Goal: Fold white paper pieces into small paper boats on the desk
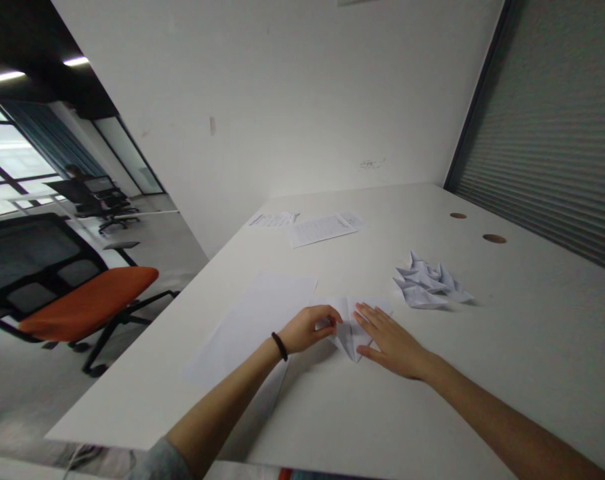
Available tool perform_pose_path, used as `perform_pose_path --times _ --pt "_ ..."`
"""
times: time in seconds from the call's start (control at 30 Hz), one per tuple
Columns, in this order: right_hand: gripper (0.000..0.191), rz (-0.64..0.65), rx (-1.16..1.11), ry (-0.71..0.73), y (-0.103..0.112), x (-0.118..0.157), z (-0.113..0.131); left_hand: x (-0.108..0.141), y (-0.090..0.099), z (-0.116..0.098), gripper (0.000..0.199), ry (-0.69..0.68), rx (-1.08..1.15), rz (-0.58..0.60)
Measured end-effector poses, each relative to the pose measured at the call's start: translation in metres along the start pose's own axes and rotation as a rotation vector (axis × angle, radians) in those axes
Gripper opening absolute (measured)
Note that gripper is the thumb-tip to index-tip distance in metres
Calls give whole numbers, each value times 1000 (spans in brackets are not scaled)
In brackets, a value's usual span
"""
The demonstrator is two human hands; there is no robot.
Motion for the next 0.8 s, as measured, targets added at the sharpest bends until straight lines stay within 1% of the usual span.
perform_pose_path --times 0.13,0.27,0.4,0.57,0.7,0.73,0.8 --pt "62 9 -24 -9 0 0 0 -18 -11 0 7 -18 33 98" --pt "59 5 -52 1 2 0 3 -34 -25 1 10 -31 7 215" --pt "56 17 -76 23 2 -1 7 -46 -39 9 10 -30 -20 263" --pt "53 24 -95 35 0 -2 9 -53 -46 18 9 -26 -72 229" --pt "57 -16 -81 12 1 -1 8 -45 -45 19 7 -41 -128 155" --pt "57 -26 -75 9 1 0 8 -42 -44 19 7 -39 -147 121" --pt "57 -36 -67 12 1 0 8 -36 -36 16 11 -47 -223 -1"
Point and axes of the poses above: each hand's wrist, its own x-axis away from the middle knuckle, its own y-axis out of the back of the hand, z = x × y, the point moved 10 cm from there along -x, towards the middle knuckle, and after that the axes turned 10 degrees about -z, right-handed, at the moved point
